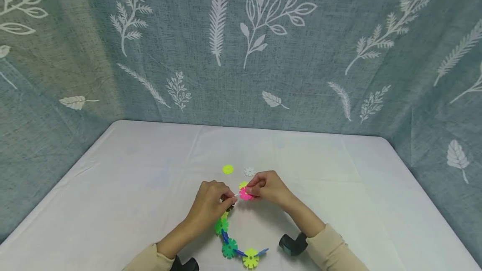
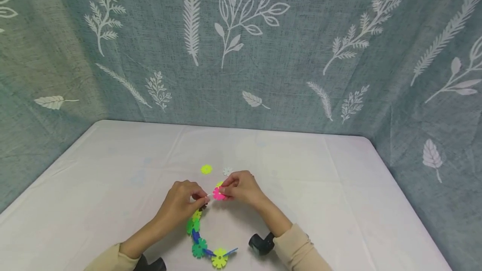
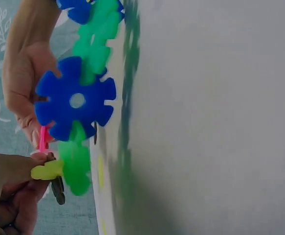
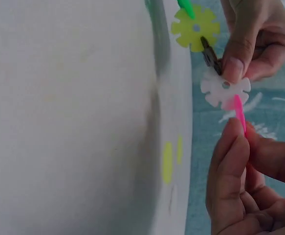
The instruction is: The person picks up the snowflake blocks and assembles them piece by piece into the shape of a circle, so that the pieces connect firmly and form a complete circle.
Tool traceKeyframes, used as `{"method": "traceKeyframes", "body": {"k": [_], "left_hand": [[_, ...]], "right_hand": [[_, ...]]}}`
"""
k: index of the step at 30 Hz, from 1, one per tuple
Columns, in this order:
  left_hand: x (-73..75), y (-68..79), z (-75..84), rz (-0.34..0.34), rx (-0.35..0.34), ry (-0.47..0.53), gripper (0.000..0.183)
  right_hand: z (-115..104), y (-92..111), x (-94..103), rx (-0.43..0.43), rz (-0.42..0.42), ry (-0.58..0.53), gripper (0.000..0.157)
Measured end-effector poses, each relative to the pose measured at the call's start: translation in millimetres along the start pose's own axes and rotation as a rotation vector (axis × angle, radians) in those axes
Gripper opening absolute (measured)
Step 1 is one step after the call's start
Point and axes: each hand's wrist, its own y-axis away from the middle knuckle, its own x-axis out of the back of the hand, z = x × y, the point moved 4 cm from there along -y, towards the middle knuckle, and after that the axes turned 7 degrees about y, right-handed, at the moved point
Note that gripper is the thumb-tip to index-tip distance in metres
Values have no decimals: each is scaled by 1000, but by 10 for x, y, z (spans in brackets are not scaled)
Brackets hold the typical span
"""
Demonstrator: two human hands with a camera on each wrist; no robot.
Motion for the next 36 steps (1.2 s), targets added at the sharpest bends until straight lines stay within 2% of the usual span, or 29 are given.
{"method": "traceKeyframes", "body": {"k": [6, 9, 13, 16, 19, 23, 27, 30, 36], "left_hand": [[-21, 28, 72, 50, -43, -40, 18], [-27, 6, 79, 40, -13, -32, 15], [-39, -40, 56, -67, 64, 18, 9], [-34, -84, 2, -154, 143, 137, 6], [-24, -155, -80, -192, 217, 255, 7], [-30, -247, -185, -231, 283, 330, 13], [-68, -263, -249, -339, 321, 393, 15], [-95, -243, -283, -394, 347, 435, 14], [-100, -205, -303, -425, 350, 467, 14]], "right_hand": [[-76, 5, -9, 5, 0, 23, 9], [-82, 11, 14, -12, 31, 35, 7], [-61, 12, 44, -8, 26, 31, 8], [-27, 3, 52, 7, -4, 21, 11], [10, -10, 56, 30, -34, 25, 13], [36, -28, 33, 77, -85, 40, 15], [33, -53, -15, 108, -123, 23, 15], [22, -63, -46, 106, -136, 3, 14], [11, -66, -69, 102, -156, -7, 15]]}}
